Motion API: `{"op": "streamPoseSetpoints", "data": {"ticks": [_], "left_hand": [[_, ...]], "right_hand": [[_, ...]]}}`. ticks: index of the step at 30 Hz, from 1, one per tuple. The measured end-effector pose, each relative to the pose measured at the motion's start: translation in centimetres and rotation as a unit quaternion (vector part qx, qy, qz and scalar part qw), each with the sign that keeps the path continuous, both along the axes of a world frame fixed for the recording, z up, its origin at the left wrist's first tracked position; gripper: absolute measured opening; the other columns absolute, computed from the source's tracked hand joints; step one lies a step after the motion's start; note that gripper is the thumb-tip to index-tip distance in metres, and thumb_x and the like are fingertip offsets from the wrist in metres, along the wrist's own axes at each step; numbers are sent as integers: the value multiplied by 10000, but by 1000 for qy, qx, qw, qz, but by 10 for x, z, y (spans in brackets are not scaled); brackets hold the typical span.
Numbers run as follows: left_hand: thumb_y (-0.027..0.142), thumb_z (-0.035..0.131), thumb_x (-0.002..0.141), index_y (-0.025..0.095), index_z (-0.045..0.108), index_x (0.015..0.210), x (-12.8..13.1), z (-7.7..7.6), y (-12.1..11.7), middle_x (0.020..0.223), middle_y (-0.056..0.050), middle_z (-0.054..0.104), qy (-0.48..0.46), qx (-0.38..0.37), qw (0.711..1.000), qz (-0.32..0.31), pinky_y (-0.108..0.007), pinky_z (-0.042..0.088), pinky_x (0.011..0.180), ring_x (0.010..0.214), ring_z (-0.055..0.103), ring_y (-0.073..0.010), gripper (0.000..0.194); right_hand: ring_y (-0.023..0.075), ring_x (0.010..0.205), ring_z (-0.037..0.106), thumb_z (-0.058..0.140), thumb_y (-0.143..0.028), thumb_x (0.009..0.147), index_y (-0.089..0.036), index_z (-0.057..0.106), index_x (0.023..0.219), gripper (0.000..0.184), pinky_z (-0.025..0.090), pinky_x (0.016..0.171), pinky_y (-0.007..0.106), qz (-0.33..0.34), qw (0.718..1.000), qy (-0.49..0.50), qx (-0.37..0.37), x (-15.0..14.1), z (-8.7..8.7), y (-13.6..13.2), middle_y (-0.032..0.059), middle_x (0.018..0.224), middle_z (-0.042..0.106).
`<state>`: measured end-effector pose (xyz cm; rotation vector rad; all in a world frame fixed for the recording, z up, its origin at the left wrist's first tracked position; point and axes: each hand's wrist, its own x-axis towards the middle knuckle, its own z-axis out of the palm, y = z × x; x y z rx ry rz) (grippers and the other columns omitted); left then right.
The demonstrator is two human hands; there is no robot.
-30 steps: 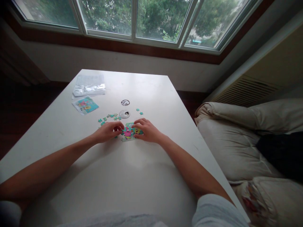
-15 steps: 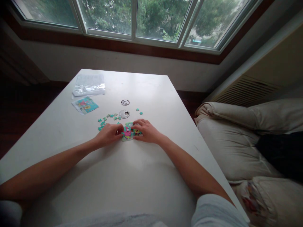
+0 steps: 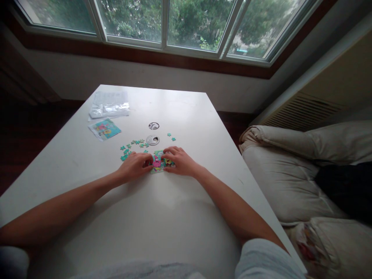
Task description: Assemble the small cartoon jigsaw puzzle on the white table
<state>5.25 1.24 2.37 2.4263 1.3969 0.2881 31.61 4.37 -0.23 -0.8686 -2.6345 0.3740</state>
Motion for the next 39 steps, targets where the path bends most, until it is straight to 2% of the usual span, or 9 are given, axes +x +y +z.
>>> {"op": "streamPoseSetpoints", "data": {"ticks": [3, 9, 14, 19, 23, 25, 28, 33, 39], "left_hand": [[328, 600, 928, 233, 664, 924, 2, 2, -3, 893, -16, 723, 19, 11, 1000, -5, -344, 388, 795, 879, 653, -210, 114], [220, 475, 1014, 180, 671, 923, 10, 9, -23, 953, -107, 693, 126, 136, 980, -72, -423, 375, 835, 958, 611, -273, 220], [176, 476, 1002, 163, 686, 924, 15, 13, -36, 962, -129, 682, 160, 128, 975, -88, -425, 383, 806, 945, 597, -278, 225], [254, 533, 992, 215, 718, 1016, 2, 22, -18, 1011, -99, 689, 142, 86, 981, -102, -394, 423, 830, 960, 611, -262, 191], [358, 607, 964, 277, 633, 1323, -23, 25, 8, 1263, -101, 652, 117, 63, 987, -85, -381, 447, 950, 1147, 593, -278, 369], [435, 697, 897, 272, 520, 1464, -32, 22, 14, 1454, -130, 552, 116, 49, 988, -85, -425, 407, 1065, 1330, 502, -328, 616], [582, 733, 832, 298, 316, 1599, -33, 12, 10, 1679, -147, 261, 125, 10, 982, -144, -500, 245, 1214, 1537, 246, -365, 919], [550, 487, 1008, 276, 268, 1621, -20, -8, -1, 1711, -144, 159, 147, 31, 982, -113, -572, 87, 1246, 1580, 139, -345, 706], [548, 389, 1044, 283, 265, 1626, -30, -25, 19, 1714, -107, 175, 126, 88, 984, -94, -548, 67, 1265, 1588, 126, -309, 651]], "right_hand": [[308, 1325, 482, 752, -448, 869, -286, 641, 1319, 491, 410, 1087, 478, -4, 1000, -2, -2, -1, 0, 0, 114, 1400, 571], [293, 1316, 492, 719, -456, 901, -265, 657, 1243, 396, 418, 1083, 464, -5, 1000, 11, 5, 0, -1, 0, 112, 1377, 586], [292, 1325, 490, 723, -446, 898, -270, 665, 1192, 348, 419, 1096, 472, -3, 1000, 20, 7, 0, -4, 2, 102, 1373, 598], [293, 1331, 491, 724, -442, 898, -268, 660, 1191, 347, 419, 1095, 476, -9, 1000, 20, 9, 0, -5, 2, 100, 1387, 596], [289, 1314, 503, 698, -436, 922, -264, 654, 1198, 328, 418, 1083, 468, -29, 999, 12, 15, 1, -6, 4, 101, 1382, 599], [291, 1309, 503, 687, -439, 929, -259, 653, 1199, 326, 418, 1079, 465, -41, 999, 10, 20, 2, -7, 6, 103, 1382, 599], [294, 1304, 503, 673, -436, 940, -256, 654, 1195, 313, 415, 1081, 470, -62, 998, 13, 26, 4, -8, 7, 107, 1372, 603], [294, 1299, 504, 656, -409, 952, -251, 652, 1206, 299, 421, 1089, 477, -83, 996, 17, 27, 5, -9, 8, 111, 1367, 599], [293, 1289, 514, 641, -393, 964, -245, 655, 1207, 285, 427, 1088, 474, -89, 995, 21, 31, 4, -10, 9, 114, 1362, 601]]}}
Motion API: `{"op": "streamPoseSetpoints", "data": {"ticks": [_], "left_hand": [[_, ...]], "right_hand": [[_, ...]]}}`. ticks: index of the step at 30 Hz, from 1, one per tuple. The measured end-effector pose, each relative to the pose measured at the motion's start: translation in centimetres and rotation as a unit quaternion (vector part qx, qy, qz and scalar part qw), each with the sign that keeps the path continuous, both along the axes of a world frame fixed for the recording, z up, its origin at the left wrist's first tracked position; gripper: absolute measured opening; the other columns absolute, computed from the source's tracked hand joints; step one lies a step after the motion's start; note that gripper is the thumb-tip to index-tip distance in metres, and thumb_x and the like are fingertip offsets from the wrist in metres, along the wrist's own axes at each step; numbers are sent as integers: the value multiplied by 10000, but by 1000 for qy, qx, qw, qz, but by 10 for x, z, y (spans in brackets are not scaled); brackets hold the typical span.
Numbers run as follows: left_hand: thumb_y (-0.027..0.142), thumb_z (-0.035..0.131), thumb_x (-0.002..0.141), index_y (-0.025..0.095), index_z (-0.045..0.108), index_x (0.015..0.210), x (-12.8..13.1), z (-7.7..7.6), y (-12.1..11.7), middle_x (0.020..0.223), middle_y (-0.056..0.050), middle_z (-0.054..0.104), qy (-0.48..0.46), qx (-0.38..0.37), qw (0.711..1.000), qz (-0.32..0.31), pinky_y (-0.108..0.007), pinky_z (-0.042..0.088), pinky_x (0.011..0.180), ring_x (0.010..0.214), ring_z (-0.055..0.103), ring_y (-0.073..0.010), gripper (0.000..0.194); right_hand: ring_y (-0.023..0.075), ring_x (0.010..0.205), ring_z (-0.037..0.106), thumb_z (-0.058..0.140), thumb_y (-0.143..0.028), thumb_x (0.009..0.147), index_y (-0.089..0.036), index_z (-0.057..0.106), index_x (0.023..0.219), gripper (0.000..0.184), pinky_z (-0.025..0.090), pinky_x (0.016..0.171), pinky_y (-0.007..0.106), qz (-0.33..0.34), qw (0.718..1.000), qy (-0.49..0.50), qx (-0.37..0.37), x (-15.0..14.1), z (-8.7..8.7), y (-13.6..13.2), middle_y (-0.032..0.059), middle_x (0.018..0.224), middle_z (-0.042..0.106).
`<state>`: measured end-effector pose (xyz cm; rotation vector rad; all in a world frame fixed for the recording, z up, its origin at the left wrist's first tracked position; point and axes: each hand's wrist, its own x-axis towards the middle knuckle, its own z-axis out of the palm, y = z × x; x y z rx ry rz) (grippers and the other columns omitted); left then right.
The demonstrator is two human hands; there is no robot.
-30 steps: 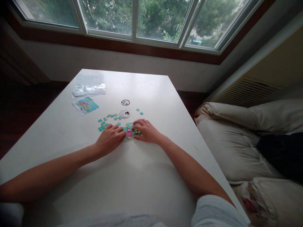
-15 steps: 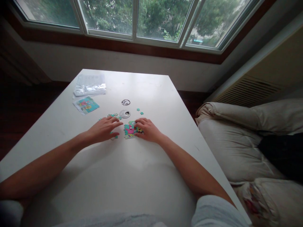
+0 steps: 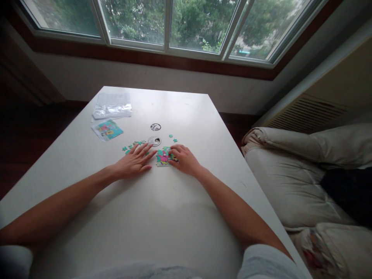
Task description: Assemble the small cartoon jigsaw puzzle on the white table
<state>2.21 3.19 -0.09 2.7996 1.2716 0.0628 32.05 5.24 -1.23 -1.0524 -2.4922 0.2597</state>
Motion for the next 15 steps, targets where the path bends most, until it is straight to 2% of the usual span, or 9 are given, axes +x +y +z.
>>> {"op": "streamPoseSetpoints", "data": {"ticks": [2, 6, 8, 10, 12, 15], "left_hand": [[561, 378, 1044, 284, 257, 1630, -6, -4, 9, 1720, -93, 153, 2, 13, 1000, -2, -538, 64, 1272, 1593, 105, -302, 660], [570, 380, 1040, 249, 265, 1632, -15, -10, 23, 1715, -105, 170, 0, 44, 998, 33, -525, 80, 1278, 1585, 142, -306, 683], [560, 400, 1036, 230, 312, 1614, -17, -10, 27, 1687, -121, 261, -12, 58, 997, 51, -517, 136, 1268, 1554, 234, -309, 672], [524, 404, 1041, 201, 423, 1556, -18, -9, 30, 1605, -137, 415, -34, 75, 994, 69, -492, 233, 1235, 1476, 371, -305, 608], [449, 382, 1056, 188, 570, 1431, -18, -6, 33, 1467, -131, 566, -63, 89, 990, 86, -459, 331, 1168, 1352, 493, -289, 494], [342, 386, 1052, 206, 702, 1234, -21, -3, 38, 1283, -100, 680, -105, 93, 983, 117, -423, 418, 1043, 1177, 584, -266, 390]], "right_hand": [[292, 1287, 517, 640, -395, 965, -244, 656, 1206, 284, 429, 1087, 474, -2, 1000, -2, 2, 0, 0, 0, 113, 1361, 603], [290, 1284, 521, 637, -398, 969, -235, 652, 1212, 293, 433, 1082, 464, -3, 1000, -10, 7, 0, -1, 0, 113, 1362, 603], [290, 1283, 523, 636, -396, 970, -234, 649, 1215, 294, 434, 1081, 461, -3, 1000, -12, 8, 0, -1, 0, 113, 1364, 602], [289, 1284, 525, 640, -392, 968, -236, 649, 1216, 292, 435, 1079, 458, -4, 1000, -10, 8, 0, 0, -1, 113, 1366, 602], [287, 1285, 526, 644, -386, 966, -238, 649, 1216, 290, 436, 1077, 455, -4, 1000, -9, 6, 0, 0, -1, 114, 1366, 602], [286, 1285, 526, 644, -380, 966, -236, 648, 1217, 290, 434, 1078, 455, -6, 1000, -9, 5, 1, 0, -1, 113, 1367, 602]]}}
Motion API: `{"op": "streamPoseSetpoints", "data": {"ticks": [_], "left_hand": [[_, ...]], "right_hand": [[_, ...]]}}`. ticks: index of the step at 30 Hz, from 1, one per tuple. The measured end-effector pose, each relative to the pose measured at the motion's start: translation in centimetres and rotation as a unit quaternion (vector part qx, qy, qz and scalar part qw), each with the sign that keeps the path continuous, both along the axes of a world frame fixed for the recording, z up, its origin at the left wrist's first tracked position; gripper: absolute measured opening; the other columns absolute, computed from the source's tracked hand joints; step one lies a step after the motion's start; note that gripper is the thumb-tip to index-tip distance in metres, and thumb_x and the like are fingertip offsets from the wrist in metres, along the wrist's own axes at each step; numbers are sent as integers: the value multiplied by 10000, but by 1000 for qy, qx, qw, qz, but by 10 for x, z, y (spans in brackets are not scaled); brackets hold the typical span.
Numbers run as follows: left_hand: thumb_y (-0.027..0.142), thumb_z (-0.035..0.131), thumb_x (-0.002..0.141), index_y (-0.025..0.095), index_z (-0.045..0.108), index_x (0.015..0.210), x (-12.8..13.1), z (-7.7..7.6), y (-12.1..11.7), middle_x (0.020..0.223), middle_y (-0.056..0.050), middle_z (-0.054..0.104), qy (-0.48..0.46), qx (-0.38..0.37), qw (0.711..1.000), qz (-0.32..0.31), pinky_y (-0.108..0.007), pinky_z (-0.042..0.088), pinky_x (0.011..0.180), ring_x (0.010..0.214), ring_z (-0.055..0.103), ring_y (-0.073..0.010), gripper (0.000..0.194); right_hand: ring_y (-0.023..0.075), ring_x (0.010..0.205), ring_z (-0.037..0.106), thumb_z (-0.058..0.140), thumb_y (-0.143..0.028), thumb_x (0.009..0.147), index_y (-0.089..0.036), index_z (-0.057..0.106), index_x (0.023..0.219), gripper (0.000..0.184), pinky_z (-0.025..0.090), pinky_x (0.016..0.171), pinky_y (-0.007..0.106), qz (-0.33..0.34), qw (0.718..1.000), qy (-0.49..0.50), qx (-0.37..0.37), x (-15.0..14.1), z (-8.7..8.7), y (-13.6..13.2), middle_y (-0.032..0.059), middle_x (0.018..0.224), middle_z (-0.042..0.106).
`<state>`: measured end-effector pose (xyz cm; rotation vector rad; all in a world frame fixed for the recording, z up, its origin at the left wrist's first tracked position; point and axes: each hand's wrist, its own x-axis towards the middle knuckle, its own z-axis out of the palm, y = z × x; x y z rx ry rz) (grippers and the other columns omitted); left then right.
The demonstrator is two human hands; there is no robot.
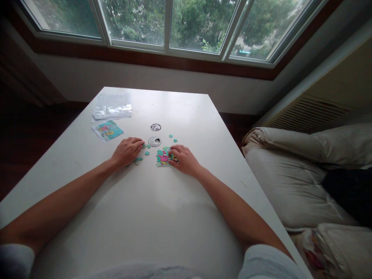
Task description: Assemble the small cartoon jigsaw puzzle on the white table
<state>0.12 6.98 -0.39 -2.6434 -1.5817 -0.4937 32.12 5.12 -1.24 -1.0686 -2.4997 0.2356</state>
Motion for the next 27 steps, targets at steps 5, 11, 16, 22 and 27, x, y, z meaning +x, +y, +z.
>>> {"op": "streamPoseSetpoints", "data": {"ticks": [5, 11, 16, 22, 27], "left_hand": [[278, 479, 1002, 220, 763, 1119, -7, 0, 5, 1088, -95, 726, -29, -5, 999, 29, -411, 436, 929, 1021, 598, -269, 312], [311, 552, 967, 217, 731, 1210, -8, -4, 8, 1024, -94, 711, -42, -12, 997, 65, -392, 427, 871, 957, 596, -266, 316], [321, 577, 946, 246, 758, 1092, -7, -5, 10, 925, -71, 671, -62, -19, 996, 64, -378, 420, 858, 928, 582, -258, 243], [312, 619, 898, 228, 743, 1000, -7, -4, 13, 990, -78, 655, -71, -33, 994, 74, -391, 437, 911, 985, 572, -267, 181], [324, 638, 873, 213, 713, 946, -8, -2, 16, 1079, -94, 644, -32, -67, 994, 77, -402, 450, 923, 1040, 569, -286, 153]], "right_hand": [[285, 1279, 528, 636, -396, 972, -232, 651, 1211, 290, 432, 1074, 454, 0, 1000, -1, 0, 0, -1, 0, 113, 1365, 604], [285, 1284, 529, 638, -408, 970, -243, 655, 1213, 294, 430, 1066, 457, -3, 1000, 1, -5, -1, -1, -1, 112, 1370, 605], [285, 1275, 533, 641, -407, 968, -239, 655, 1214, 299, 427, 1066, 454, -3, 1000, -2, -7, -1, -1, -1, 111, 1368, 605], [284, 1265, 538, 637, -399, 967, -241, 656, 1211, 291, 430, 1055, 453, -5, 1000, 1, -8, -2, -1, -1, 111, 1359, 609], [286, 1264, 537, 630, -409, 970, -245, 657, 1215, 296, 428, 1057, 459, -6, 1000, 1, -10, -4, 0, -2, 112, 1364, 606]]}}
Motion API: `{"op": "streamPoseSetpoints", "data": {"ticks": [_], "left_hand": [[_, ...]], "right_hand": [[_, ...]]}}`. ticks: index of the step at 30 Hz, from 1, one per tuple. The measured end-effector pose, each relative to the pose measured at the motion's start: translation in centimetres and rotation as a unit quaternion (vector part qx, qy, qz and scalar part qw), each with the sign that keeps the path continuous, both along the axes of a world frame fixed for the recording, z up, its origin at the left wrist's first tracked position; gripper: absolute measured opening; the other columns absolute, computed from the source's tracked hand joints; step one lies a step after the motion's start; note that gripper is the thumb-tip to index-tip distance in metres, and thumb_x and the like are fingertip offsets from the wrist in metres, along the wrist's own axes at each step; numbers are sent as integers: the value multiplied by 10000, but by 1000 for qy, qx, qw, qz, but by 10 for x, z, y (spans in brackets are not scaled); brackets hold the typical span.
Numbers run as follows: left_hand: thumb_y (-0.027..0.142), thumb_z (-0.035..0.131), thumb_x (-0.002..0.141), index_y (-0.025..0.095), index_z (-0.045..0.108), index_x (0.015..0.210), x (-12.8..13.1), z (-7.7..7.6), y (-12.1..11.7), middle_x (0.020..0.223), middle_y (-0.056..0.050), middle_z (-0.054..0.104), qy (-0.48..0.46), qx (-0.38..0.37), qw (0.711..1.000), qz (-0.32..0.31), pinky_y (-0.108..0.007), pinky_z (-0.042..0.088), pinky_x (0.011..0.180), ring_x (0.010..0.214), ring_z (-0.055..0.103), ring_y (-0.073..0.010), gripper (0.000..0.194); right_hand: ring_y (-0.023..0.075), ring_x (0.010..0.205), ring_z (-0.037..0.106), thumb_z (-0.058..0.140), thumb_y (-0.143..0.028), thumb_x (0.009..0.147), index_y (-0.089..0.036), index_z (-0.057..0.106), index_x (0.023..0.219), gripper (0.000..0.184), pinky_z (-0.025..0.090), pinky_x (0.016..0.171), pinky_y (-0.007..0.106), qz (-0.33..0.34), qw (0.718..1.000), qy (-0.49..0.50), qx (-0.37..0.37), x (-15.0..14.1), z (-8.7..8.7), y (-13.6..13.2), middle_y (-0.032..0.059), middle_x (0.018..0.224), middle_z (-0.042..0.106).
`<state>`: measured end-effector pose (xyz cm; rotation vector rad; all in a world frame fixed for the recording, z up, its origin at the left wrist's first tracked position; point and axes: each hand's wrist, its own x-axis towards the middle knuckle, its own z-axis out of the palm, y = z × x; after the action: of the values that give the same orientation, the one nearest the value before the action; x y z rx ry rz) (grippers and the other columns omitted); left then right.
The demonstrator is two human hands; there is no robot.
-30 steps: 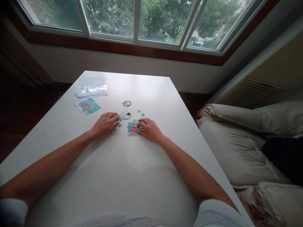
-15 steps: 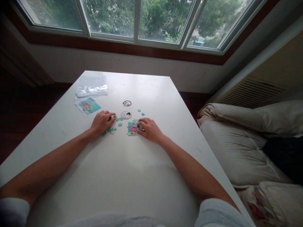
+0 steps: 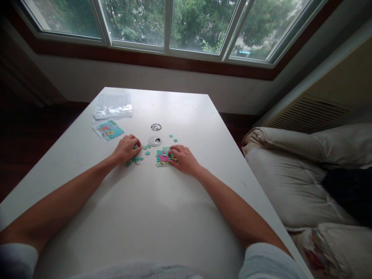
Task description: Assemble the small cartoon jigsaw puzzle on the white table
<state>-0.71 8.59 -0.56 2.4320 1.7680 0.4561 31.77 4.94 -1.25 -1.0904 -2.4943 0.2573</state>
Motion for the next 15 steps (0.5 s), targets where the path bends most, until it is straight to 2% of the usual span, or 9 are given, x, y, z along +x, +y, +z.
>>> {"op": "streamPoseSetpoints", "data": {"ticks": [4, 10, 15], "left_hand": [[352, 645, 886, 227, 701, 1118, -1, 4, -2, 1105, -93, 656, 10, 4, 1000, 0, -415, 441, 922, 1062, 574, -293, 270], [311, 594, 939, 270, 763, 1105, 0, 7, -9, 1094, -93, 683, 11, 33, 999, -15, -433, 413, 906, 1059, 569, -296, 241], [297, 607, 934, 291, 778, 1115, -1, 8, -6, 1094, -91, 684, 6, 27, 999, -40, -428, 408, 923, 1038, 565, -286, 250]], "right_hand": [[284, 1278, 526, 617, -427, 979, -245, 656, 1222, 306, 421, 1070, 457, 6, 1000, -1, -1, -1, 1, -1, 113, 1376, 600], [282, 1284, 526, 611, -441, 983, -246, 654, 1222, 312, 421, 1076, 454, 10, 1000, -1, -3, 0, 2, -1, 112, 1380, 599], [286, 1285, 524, 616, -433, 978, -254, 655, 1230, 312, 421, 1075, 466, 10, 1000, 3, -4, 0, 0, -1, 115, 1377, 601]]}}
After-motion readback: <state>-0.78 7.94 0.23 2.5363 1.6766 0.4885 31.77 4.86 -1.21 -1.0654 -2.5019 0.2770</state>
